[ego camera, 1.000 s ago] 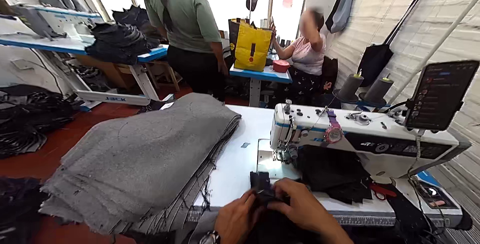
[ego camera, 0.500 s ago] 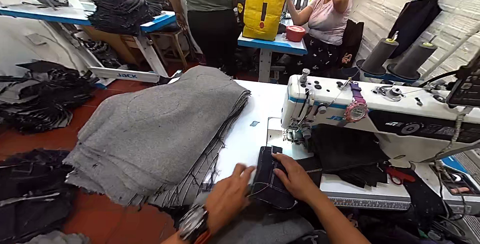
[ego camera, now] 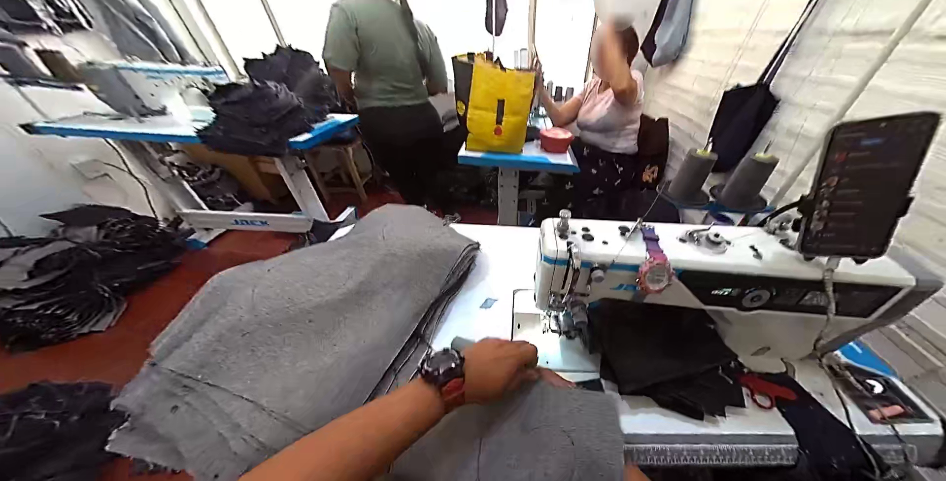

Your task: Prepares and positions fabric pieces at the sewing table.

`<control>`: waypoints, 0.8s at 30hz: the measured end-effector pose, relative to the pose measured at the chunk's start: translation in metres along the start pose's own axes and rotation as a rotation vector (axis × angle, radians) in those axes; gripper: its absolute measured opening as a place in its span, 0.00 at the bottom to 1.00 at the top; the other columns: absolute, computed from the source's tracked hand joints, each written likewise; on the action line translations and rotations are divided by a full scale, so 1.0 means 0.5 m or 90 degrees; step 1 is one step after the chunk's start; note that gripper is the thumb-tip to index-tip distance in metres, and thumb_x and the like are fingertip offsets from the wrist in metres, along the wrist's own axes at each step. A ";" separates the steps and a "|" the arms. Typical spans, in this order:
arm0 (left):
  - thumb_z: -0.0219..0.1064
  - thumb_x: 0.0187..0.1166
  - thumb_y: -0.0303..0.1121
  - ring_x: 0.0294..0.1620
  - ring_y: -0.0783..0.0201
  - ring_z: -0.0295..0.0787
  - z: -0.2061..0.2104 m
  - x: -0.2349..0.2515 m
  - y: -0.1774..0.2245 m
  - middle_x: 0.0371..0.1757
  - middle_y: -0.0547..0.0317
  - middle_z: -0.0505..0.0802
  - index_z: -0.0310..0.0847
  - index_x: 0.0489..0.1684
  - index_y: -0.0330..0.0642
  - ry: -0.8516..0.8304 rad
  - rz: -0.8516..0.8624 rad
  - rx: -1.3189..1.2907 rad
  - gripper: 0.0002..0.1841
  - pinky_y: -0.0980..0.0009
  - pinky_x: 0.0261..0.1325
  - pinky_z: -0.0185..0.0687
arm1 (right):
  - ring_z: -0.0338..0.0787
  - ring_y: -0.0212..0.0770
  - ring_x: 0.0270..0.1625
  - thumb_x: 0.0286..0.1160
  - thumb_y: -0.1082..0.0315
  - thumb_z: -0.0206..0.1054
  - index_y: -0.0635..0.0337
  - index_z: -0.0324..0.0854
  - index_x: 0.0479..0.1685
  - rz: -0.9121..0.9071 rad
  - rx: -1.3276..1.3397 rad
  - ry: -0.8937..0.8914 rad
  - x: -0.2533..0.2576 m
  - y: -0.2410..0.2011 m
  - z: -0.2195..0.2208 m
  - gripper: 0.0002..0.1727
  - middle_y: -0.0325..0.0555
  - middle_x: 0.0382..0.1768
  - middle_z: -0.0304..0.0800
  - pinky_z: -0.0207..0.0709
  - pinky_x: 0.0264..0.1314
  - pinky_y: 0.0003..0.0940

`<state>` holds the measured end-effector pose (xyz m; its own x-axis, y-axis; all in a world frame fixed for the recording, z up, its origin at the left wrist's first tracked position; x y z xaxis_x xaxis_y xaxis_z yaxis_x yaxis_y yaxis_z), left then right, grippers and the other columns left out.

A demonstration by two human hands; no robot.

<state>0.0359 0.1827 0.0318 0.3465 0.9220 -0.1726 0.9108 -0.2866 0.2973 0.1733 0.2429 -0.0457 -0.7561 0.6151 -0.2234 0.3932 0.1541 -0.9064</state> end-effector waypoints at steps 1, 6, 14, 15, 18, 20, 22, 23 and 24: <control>0.52 0.94 0.43 0.62 0.37 0.89 0.025 0.007 -0.006 0.61 0.35 0.89 0.79 0.64 0.31 0.001 -0.021 -0.029 0.22 0.38 0.64 0.81 | 0.84 0.30 0.59 0.88 0.75 0.53 0.82 0.75 0.66 0.025 0.096 0.017 -0.008 0.001 -0.016 0.17 0.59 0.60 0.87 0.72 0.69 0.25; 0.44 0.96 0.41 0.72 0.42 0.87 0.094 -0.032 0.009 0.73 0.38 0.86 0.77 0.67 0.28 0.148 -0.033 0.033 0.24 0.45 0.74 0.79 | 0.92 0.37 0.57 0.84 0.74 0.58 0.84 0.61 0.76 -0.167 0.195 0.252 -0.114 0.050 -0.047 0.27 0.62 0.57 0.91 0.83 0.65 0.33; 0.44 0.95 0.43 0.86 0.52 0.73 0.085 -0.034 -0.002 0.79 0.46 0.84 0.76 0.78 0.34 0.092 -0.037 0.001 0.26 0.55 0.89 0.62 | 0.93 0.63 0.49 0.77 0.73 0.64 0.70 0.92 0.43 -0.345 -0.346 0.218 -0.095 0.014 -0.012 0.11 0.63 0.40 0.94 0.84 0.56 0.54; 0.47 0.95 0.42 0.84 0.50 0.76 0.076 -0.031 -0.003 0.76 0.44 0.85 0.77 0.75 0.33 0.080 -0.025 -0.018 0.24 0.54 0.87 0.64 | 0.94 0.64 0.46 0.75 0.73 0.65 0.69 0.92 0.38 -0.368 -0.383 0.232 -0.075 0.006 -0.006 0.10 0.63 0.37 0.94 0.85 0.54 0.55; 0.59 0.90 0.44 0.67 0.41 0.87 0.055 -0.021 -0.012 0.60 0.37 0.91 0.82 0.62 0.30 0.049 -0.028 -0.068 0.22 0.46 0.72 0.78 | 0.92 0.66 0.54 0.69 0.79 0.68 0.77 0.89 0.40 -0.338 -0.275 0.237 -0.047 -0.007 0.005 0.08 0.69 0.45 0.93 0.81 0.64 0.55; 0.66 0.86 0.47 0.59 0.41 0.89 0.046 -0.015 -0.027 0.53 0.38 0.92 0.84 0.56 0.31 0.047 -0.061 -0.103 0.23 0.43 0.66 0.80 | 0.93 0.63 0.54 0.67 0.78 0.70 0.75 0.89 0.43 -0.342 -0.212 0.256 -0.039 0.016 0.006 0.09 0.66 0.46 0.94 0.83 0.64 0.52; 0.70 0.81 0.49 0.56 0.43 0.91 0.032 -0.007 -0.030 0.50 0.41 0.93 0.84 0.55 0.33 0.043 -0.106 -0.112 0.24 0.42 0.63 0.81 | 0.94 0.59 0.51 0.67 0.77 0.71 0.73 0.90 0.42 -0.354 -0.196 0.263 -0.036 0.025 0.006 0.09 0.63 0.43 0.95 0.84 0.61 0.50; 0.71 0.81 0.49 0.55 0.42 0.91 0.023 -0.002 -0.028 0.49 0.40 0.93 0.84 0.55 0.33 0.030 -0.131 -0.109 0.24 0.42 0.62 0.81 | 0.94 0.59 0.52 0.69 0.76 0.70 0.74 0.89 0.45 -0.334 -0.170 0.248 -0.039 0.023 0.004 0.10 0.63 0.45 0.95 0.84 0.62 0.50; 0.71 0.82 0.49 0.53 0.40 0.91 0.013 0.005 -0.025 0.47 0.39 0.92 0.83 0.55 0.33 0.014 -0.149 -0.105 0.24 0.41 0.61 0.80 | 0.93 0.58 0.55 0.74 0.76 0.67 0.76 0.87 0.53 -0.301 -0.125 0.220 -0.041 0.021 0.000 0.13 0.63 0.48 0.95 0.83 0.64 0.49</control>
<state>0.0270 0.1868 0.0215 0.1236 0.9643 -0.2344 0.9159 -0.0200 0.4008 0.1926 0.2319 -0.0505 -0.6724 0.6547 0.3453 0.1705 0.5909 -0.7885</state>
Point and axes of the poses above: each hand's wrist, its own x-axis towards the middle knuckle, its own z-axis out of the palm, y = z × x, the point moved 2 cm from there along x, towards the middle knuckle
